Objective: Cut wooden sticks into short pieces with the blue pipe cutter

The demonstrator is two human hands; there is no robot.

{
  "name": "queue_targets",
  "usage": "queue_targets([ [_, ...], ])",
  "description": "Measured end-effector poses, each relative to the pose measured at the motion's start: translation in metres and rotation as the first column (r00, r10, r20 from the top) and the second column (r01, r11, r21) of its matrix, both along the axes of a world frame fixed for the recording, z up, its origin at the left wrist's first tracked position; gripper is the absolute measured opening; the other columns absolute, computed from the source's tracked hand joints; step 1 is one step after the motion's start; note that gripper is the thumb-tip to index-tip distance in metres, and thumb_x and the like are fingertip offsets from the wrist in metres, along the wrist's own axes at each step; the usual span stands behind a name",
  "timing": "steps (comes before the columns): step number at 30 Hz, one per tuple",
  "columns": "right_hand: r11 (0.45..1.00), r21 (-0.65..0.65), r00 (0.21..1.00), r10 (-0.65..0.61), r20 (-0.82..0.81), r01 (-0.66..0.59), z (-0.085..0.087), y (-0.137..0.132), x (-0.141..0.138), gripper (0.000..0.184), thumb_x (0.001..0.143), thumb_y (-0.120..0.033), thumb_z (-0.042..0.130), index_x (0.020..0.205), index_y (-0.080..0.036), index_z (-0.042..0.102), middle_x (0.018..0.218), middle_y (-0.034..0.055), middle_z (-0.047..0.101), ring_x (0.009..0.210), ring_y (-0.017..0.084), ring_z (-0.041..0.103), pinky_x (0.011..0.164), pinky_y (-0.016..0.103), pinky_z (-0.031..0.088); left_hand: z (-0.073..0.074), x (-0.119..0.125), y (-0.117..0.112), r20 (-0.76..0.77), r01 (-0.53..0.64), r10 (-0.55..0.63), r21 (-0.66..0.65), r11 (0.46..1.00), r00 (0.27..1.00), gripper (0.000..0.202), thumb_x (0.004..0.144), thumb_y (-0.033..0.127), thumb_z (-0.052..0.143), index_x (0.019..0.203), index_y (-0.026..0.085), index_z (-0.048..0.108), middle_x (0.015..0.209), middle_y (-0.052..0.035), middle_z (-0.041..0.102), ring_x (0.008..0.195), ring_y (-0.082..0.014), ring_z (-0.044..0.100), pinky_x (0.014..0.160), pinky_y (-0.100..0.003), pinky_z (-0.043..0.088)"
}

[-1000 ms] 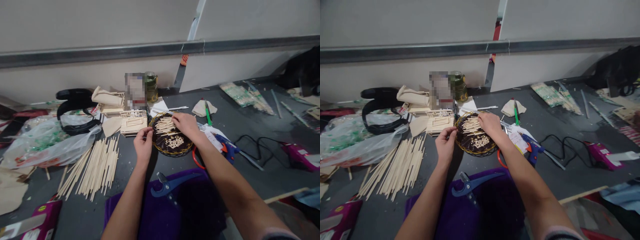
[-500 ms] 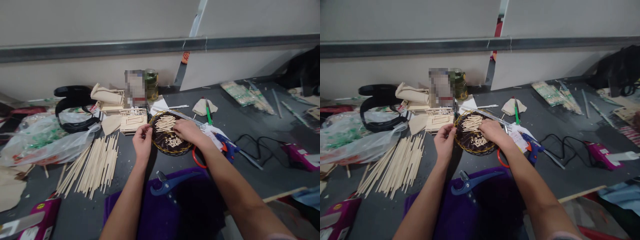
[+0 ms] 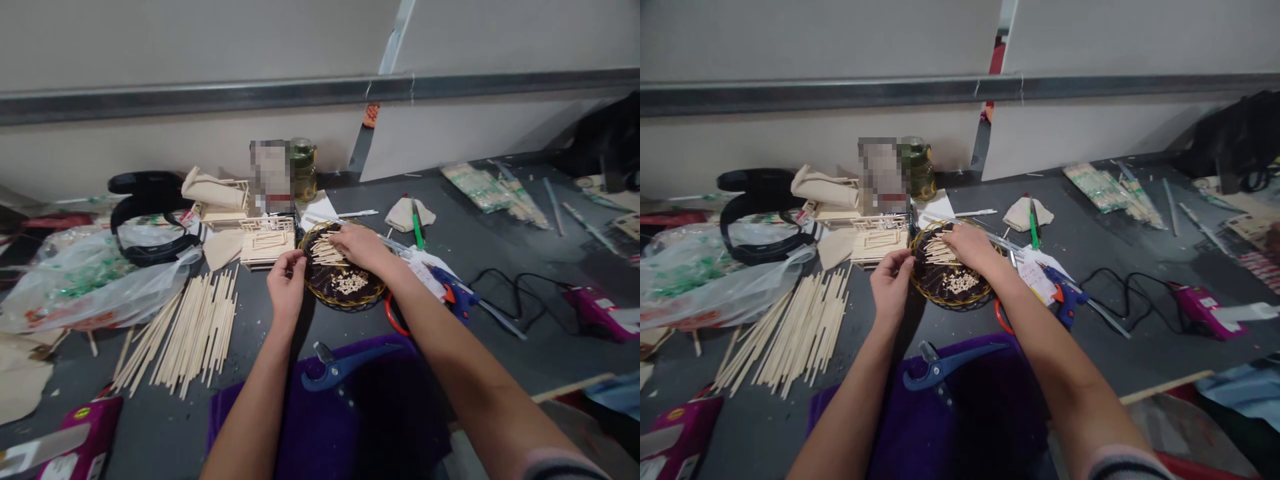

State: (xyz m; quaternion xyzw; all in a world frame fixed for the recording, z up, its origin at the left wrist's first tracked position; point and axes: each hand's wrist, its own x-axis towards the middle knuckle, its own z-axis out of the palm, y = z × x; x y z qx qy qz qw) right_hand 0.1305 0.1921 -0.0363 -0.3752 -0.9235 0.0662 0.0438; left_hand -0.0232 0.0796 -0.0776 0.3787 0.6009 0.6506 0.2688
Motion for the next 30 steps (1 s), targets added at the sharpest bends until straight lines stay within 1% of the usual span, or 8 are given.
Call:
queue_targets([
  [6,0.998,0.005,0.998,-0.061,0.011,0.061,-0.002,0.002,0.008,0.024,0.092,-0.016,0.050,0.093,-0.020,0.074,0.094,0.0090,0.067,0.086,0.020,0.056,0.065,0.029,0.031,-0.002,0.000,0.000,-0.006,0.005,-0.005,-0.009,1.000,1.000,0.017,0.078,0.027,0.065,0.091,0.016,0.069,0.077,-0.0024,0.068,0.071,-0.0138,0.061,0.070,-0.025,0.048],
  [12,0.996,0.019,0.993,-0.093,0.078,0.091,0.001,0.002,0.008,0.023,0.088,-0.014,0.052,0.082,-0.019,0.073,0.087,0.0081,0.068,0.079,0.019,0.056,0.062,0.029,0.030,-0.002,-0.001,0.000,-0.005,0.005,-0.005,-0.007,1.000,1.000,0.017,0.078,0.027,0.065,0.089,0.016,0.069,0.076,-0.0019,0.068,0.070,-0.0133,0.061,0.069,-0.025,0.048],
  [14,0.995,0.031,0.992,-0.100,0.080,0.098,0.002,0.003,0.007,0.023,0.089,-0.015,0.051,0.083,-0.019,0.073,0.088,0.0084,0.068,0.079,0.019,0.056,0.062,0.029,0.031,-0.002,-0.001,0.000,0.001,0.007,-0.007,-0.012,1.000,1.000,0.017,0.077,0.027,0.065,0.089,0.016,0.069,0.076,-0.0020,0.069,0.070,-0.0135,0.061,0.070,-0.025,0.048],
  [16,0.993,0.052,0.991,-0.112,0.078,0.108,0.003,0.004,0.005,0.024,0.091,-0.016,0.049,0.088,-0.018,0.073,0.091,0.0090,0.068,0.082,0.020,0.057,0.063,0.029,0.032,-0.001,-0.001,0.000,0.002,0.004,-0.004,-0.016,1.000,1.000,0.017,0.077,0.027,0.065,0.089,0.016,0.069,0.077,-0.0023,0.069,0.070,-0.0135,0.061,0.069,-0.025,0.048],
  [20,0.990,0.127,0.990,-0.069,0.125,0.053,0.001,0.006,0.001,0.026,0.093,-0.018,0.046,0.092,-0.016,0.072,0.095,0.0121,0.068,0.088,0.022,0.057,0.064,0.030,0.034,-0.001,0.000,0.000,-0.006,-0.003,0.003,-0.012,1.000,1.000,0.016,0.078,0.026,0.065,0.088,0.015,0.070,0.077,-0.0028,0.070,0.069,-0.0135,0.061,0.069,-0.025,0.048],
  [24,0.989,0.146,0.989,-0.013,0.146,-0.009,-0.004,0.009,-0.006,0.026,0.091,-0.014,0.046,0.091,-0.014,0.072,0.097,0.0147,0.068,0.093,0.025,0.057,0.065,0.030,0.037,-0.001,-0.001,0.000,-0.011,-0.005,0.005,-0.018,1.000,1.000,0.016,0.077,0.026,0.065,0.088,0.016,0.070,0.077,-0.0026,0.070,0.070,-0.0139,0.062,0.070,-0.025,0.049],
  [27,0.988,0.152,0.991,-0.012,0.133,-0.008,-0.006,0.011,-0.008,0.026,0.091,-0.013,0.046,0.090,-0.013,0.072,0.096,0.0156,0.068,0.094,0.025,0.058,0.065,0.030,0.038,-0.001,-0.001,0.000,-0.014,-0.001,0.000,-0.024,1.000,1.000,0.015,0.077,0.026,0.065,0.088,0.016,0.070,0.077,-0.0023,0.070,0.071,-0.0139,0.062,0.070,-0.025,0.048],
  [30,0.986,0.165,0.994,-0.042,0.101,0.025,-0.002,0.012,-0.003,0.026,0.093,-0.017,0.045,0.091,-0.013,0.071,0.097,0.0146,0.069,0.093,0.024,0.059,0.065,0.029,0.039,-0.001,-0.002,0.000,-0.012,-0.003,0.002,-0.029,1.000,1.000,0.016,0.077,0.026,0.065,0.088,0.016,0.070,0.076,-0.0021,0.069,0.070,-0.0137,0.061,0.069,-0.025,0.048],
])
